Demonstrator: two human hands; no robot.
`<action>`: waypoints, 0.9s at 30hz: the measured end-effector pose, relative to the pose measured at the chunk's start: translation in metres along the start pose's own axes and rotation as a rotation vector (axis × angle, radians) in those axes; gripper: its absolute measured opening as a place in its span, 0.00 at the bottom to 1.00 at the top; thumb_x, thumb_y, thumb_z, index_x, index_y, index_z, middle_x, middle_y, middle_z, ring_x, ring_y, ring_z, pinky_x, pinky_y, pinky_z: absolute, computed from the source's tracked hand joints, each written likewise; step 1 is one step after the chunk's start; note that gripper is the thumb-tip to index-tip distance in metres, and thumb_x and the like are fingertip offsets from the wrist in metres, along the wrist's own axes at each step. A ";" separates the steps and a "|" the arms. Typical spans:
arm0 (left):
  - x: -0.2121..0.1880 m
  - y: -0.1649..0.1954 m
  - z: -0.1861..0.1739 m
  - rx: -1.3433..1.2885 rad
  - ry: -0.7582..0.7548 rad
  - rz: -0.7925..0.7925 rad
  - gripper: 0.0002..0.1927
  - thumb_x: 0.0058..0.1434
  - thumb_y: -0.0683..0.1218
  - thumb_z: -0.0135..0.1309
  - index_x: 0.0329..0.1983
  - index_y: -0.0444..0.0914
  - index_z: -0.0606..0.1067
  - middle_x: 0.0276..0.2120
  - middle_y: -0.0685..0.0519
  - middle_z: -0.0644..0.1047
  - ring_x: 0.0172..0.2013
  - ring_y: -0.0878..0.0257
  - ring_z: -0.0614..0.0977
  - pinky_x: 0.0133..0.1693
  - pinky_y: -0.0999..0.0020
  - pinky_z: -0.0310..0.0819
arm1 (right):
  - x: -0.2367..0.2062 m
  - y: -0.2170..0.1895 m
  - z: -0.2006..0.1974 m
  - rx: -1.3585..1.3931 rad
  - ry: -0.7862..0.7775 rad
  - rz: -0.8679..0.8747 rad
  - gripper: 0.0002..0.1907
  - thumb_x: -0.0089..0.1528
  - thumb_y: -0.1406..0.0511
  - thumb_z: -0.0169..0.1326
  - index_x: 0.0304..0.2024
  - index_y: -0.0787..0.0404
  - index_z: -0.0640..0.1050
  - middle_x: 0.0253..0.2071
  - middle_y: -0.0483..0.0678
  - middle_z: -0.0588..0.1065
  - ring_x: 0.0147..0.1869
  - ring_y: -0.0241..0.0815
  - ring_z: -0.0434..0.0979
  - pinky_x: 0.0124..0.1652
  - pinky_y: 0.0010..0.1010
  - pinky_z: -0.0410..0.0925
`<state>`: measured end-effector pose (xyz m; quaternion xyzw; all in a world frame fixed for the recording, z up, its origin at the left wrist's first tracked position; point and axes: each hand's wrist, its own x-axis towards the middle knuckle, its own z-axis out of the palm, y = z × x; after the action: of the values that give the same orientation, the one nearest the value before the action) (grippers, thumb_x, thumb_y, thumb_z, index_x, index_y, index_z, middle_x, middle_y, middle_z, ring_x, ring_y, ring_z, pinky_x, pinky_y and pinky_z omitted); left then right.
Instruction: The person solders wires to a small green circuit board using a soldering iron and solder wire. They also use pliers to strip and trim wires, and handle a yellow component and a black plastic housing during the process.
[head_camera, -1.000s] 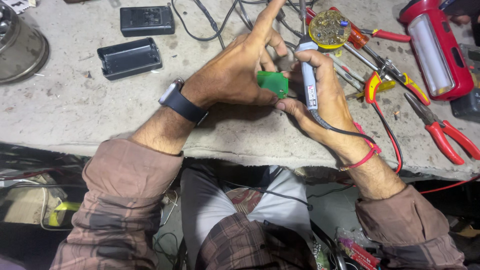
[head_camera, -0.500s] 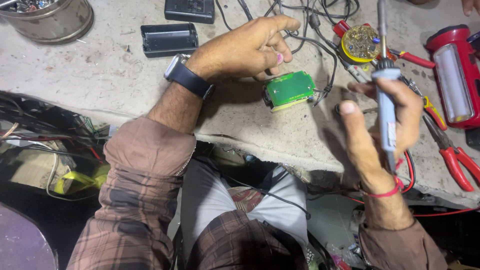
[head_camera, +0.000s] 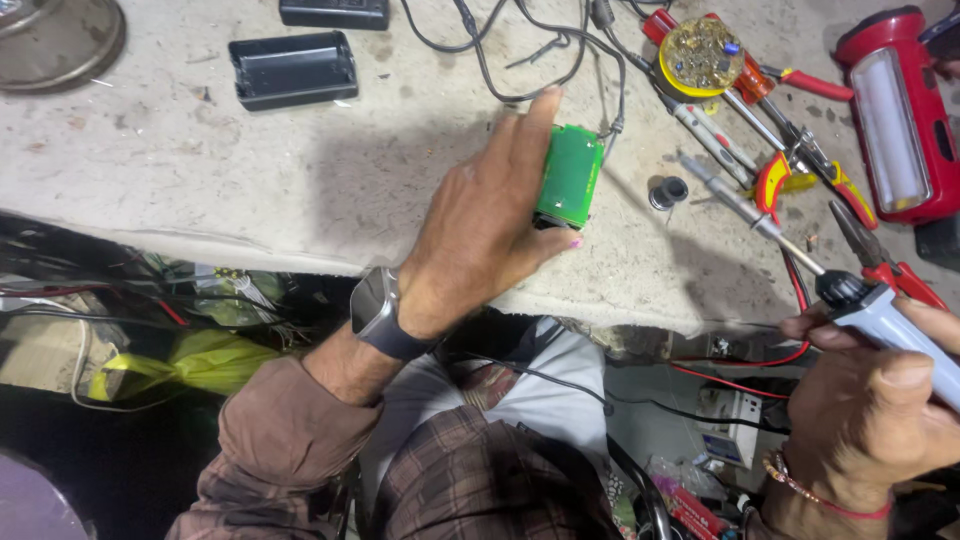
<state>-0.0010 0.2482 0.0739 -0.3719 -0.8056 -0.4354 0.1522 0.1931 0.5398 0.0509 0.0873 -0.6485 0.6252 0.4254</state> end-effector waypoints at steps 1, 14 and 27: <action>0.001 0.004 0.002 -0.050 -0.014 0.028 0.60 0.49 0.52 0.76 0.75 0.32 0.49 0.58 0.39 0.70 0.43 0.54 0.82 0.42 0.64 0.79 | -0.001 -0.002 -0.006 0.011 0.009 0.013 0.22 0.73 0.63 0.59 0.56 0.77 0.70 0.39 0.64 0.76 0.38 0.51 0.78 0.46 0.46 0.77; 0.037 0.005 -0.016 0.013 -0.289 0.257 0.27 0.42 0.48 0.77 0.44 0.41 0.78 0.52 0.52 0.70 0.56 0.51 0.71 0.58 0.55 0.66 | 0.038 -0.032 -0.002 -0.319 -0.374 0.059 0.10 0.65 0.75 0.64 0.46 0.70 0.76 0.42 0.57 0.79 0.43 0.41 0.80 0.49 0.28 0.72; 0.037 -0.005 0.003 -0.036 -0.313 0.279 0.23 0.43 0.47 0.75 0.40 0.41 0.76 0.51 0.53 0.70 0.56 0.53 0.69 0.57 0.55 0.66 | 0.056 -0.042 0.020 -0.493 -0.475 0.020 0.10 0.65 0.72 0.65 0.45 0.70 0.78 0.45 0.57 0.79 0.49 0.41 0.82 0.55 0.27 0.75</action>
<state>-0.0293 0.2657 0.0903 -0.5458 -0.7522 -0.3610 0.0773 0.1763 0.5374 0.1216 0.1183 -0.8619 0.4159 0.2647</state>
